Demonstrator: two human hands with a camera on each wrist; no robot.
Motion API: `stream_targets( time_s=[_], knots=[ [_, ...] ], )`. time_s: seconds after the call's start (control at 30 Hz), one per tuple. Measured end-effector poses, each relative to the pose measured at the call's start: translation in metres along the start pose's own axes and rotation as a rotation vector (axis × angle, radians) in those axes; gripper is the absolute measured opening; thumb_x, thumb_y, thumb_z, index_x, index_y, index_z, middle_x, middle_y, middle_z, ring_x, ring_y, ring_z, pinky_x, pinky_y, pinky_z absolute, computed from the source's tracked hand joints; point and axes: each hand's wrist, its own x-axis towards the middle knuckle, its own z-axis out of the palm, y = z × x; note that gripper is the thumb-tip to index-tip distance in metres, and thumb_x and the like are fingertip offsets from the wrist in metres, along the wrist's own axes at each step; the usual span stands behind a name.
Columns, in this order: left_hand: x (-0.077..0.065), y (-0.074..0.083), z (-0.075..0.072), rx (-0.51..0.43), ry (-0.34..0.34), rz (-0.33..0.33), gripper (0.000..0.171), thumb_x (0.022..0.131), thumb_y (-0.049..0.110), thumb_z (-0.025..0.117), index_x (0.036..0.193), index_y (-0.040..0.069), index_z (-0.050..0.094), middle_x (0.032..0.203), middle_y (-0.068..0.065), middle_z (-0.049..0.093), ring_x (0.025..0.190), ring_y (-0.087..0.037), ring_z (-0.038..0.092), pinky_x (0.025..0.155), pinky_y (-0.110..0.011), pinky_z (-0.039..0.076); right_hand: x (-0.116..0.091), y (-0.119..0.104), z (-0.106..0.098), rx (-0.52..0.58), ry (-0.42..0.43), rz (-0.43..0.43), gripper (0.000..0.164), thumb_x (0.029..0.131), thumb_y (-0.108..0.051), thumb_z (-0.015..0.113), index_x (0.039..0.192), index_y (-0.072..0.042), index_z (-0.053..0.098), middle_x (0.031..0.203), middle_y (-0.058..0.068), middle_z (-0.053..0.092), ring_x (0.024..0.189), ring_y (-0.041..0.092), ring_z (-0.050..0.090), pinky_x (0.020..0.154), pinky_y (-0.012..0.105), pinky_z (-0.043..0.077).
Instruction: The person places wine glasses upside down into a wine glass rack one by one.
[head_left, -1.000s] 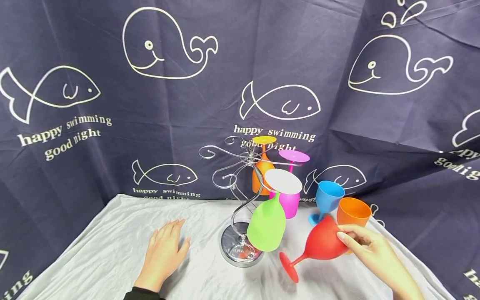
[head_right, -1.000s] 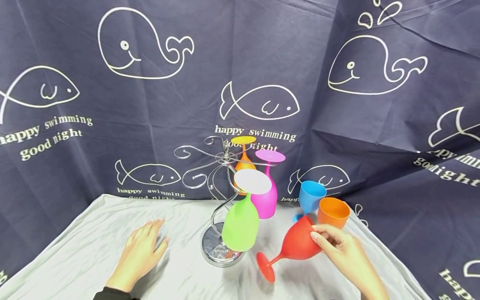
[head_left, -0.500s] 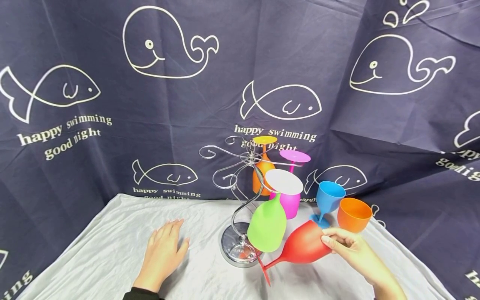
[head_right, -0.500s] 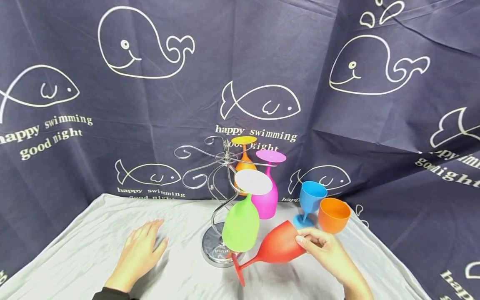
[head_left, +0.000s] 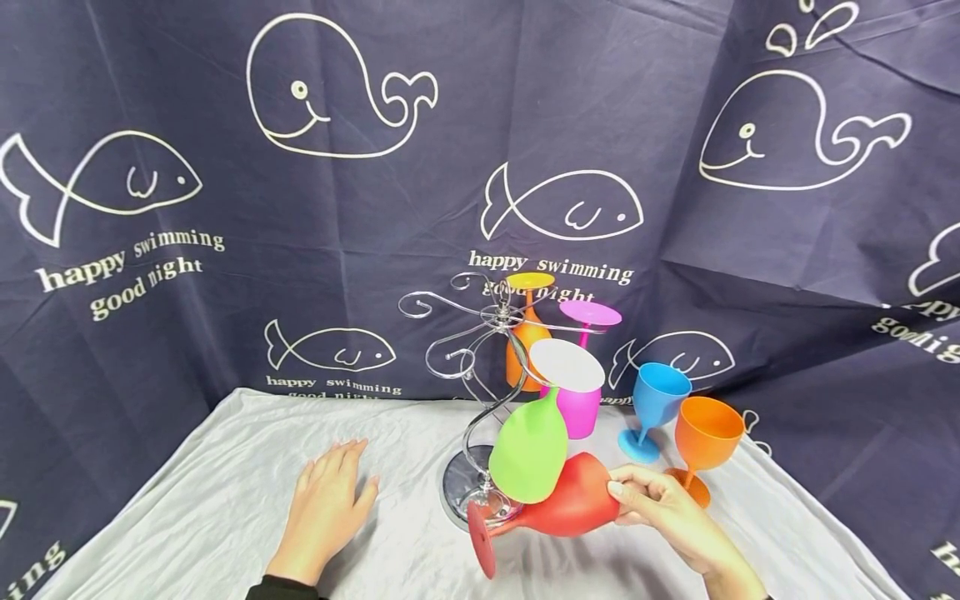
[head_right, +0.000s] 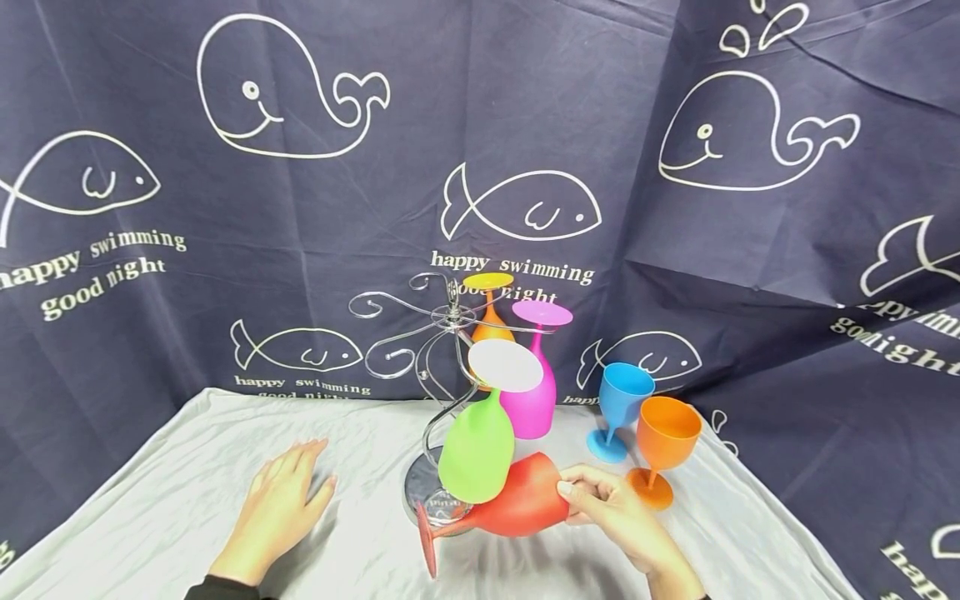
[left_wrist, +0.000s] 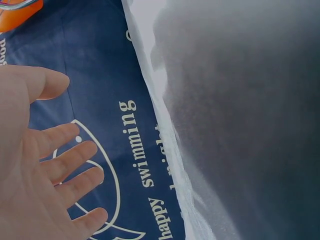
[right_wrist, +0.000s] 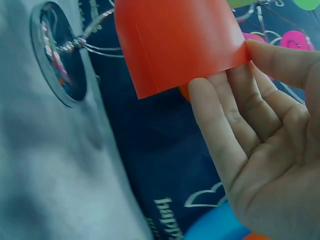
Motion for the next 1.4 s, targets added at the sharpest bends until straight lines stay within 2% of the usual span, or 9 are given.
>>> stream_targets(
  time_s=[0.1, 0.23, 0.57, 0.83, 0.97, 1.07, 1.27, 1.4],
  knots=[
    [0.0, 0.0, 0.0, -0.003, -0.004, -0.002, 0.054, 0.096, 0.026, 0.064, 0.143, 0.001, 0.053, 0.142, -0.02, 0.058, 0.137, -0.043, 0.048, 0.113, -0.071, 0.03, 0.005, 0.01, 0.004, 0.133, -0.08, 0.04, 0.03, 0.107, -0.006, 0.043, 0.119, -0.018, 0.068, 0.107, -0.008, 0.075, 0.098, 0.009, 0.073, 0.092, 0.029, 0.061],
    [0.0, 0.0, 0.0, -0.001, -0.004, 0.0, 0.054, 0.096, 0.025, 0.064, 0.143, 0.001, 0.053, 0.142, -0.02, 0.058, 0.137, -0.043, 0.048, 0.113, -0.07, 0.03, 0.011, 0.023, 0.014, 0.295, -0.167, 0.089, 0.03, 0.109, -0.006, 0.041, 0.12, -0.016, 0.066, 0.111, -0.005, 0.075, 0.101, 0.012, 0.074, 0.095, 0.03, 0.06],
    [-0.001, 0.001, 0.001, -0.007, 0.017, 0.008, 0.052, 0.095, 0.025, 0.066, 0.141, 0.002, 0.055, 0.139, -0.019, 0.06, 0.136, -0.042, 0.05, 0.112, -0.069, 0.033, 0.021, 0.042, 0.054, 0.641, -0.332, 0.206, 0.032, 0.11, -0.007, 0.035, 0.122, -0.018, 0.063, 0.119, -0.002, 0.073, 0.107, 0.015, 0.073, 0.101, 0.033, 0.057],
    [0.0, 0.001, 0.002, -0.003, 0.03, 0.015, 0.052, 0.094, 0.024, 0.066, 0.14, 0.002, 0.056, 0.138, -0.019, 0.061, 0.134, -0.042, 0.052, 0.111, -0.069, 0.034, 0.025, 0.046, 0.073, 0.798, -0.367, 0.272, 0.035, 0.11, -0.006, 0.034, 0.141, -0.005, 0.049, 0.135, 0.01, 0.066, 0.118, 0.022, 0.069, 0.106, 0.036, 0.053],
    [0.001, 0.0, 0.003, -0.002, 0.016, 0.012, 0.053, 0.095, 0.025, 0.066, 0.141, 0.002, 0.056, 0.14, -0.02, 0.06, 0.135, -0.042, 0.051, 0.111, -0.069, 0.033, 0.026, 0.046, 0.081, 0.917, -0.387, 0.363, 0.033, 0.111, -0.008, 0.035, 0.137, -0.007, 0.053, 0.135, 0.01, 0.065, 0.122, 0.021, 0.066, 0.11, 0.037, 0.049],
    [0.001, 0.0, 0.003, 0.004, 0.012, 0.018, 0.052, 0.095, 0.025, 0.066, 0.141, 0.002, 0.056, 0.14, -0.02, 0.06, 0.134, -0.042, 0.052, 0.111, -0.07, 0.034, 0.025, 0.046, 0.086, 0.967, -0.417, 0.416, 0.032, 0.111, -0.011, 0.034, 0.132, -0.01, 0.058, 0.134, 0.007, 0.065, 0.124, 0.019, 0.064, 0.112, 0.035, 0.047],
    [0.0, 0.002, 0.003, 0.008, 0.019, 0.039, 0.049, 0.095, 0.025, 0.066, 0.138, 0.003, 0.058, 0.139, -0.02, 0.06, 0.132, -0.042, 0.053, 0.109, -0.07, 0.037, 0.029, 0.042, 0.096, 1.045, -0.441, 0.425, 0.037, 0.112, -0.012, 0.032, 0.139, -0.009, 0.056, 0.139, 0.006, 0.063, 0.129, 0.02, 0.061, 0.117, 0.035, 0.042],
    [0.001, 0.004, 0.004, -0.052, 0.027, 0.051, 0.049, 0.094, 0.023, 0.068, 0.138, 0.002, 0.059, 0.138, -0.019, 0.061, 0.132, -0.041, 0.054, 0.11, -0.066, 0.038, 0.032, 0.04, 0.1, 1.086, -0.45, 0.414, 0.038, 0.112, -0.01, 0.03, 0.141, -0.009, 0.055, 0.142, 0.007, 0.061, 0.131, 0.021, 0.06, 0.118, 0.035, 0.041]
  ],
)
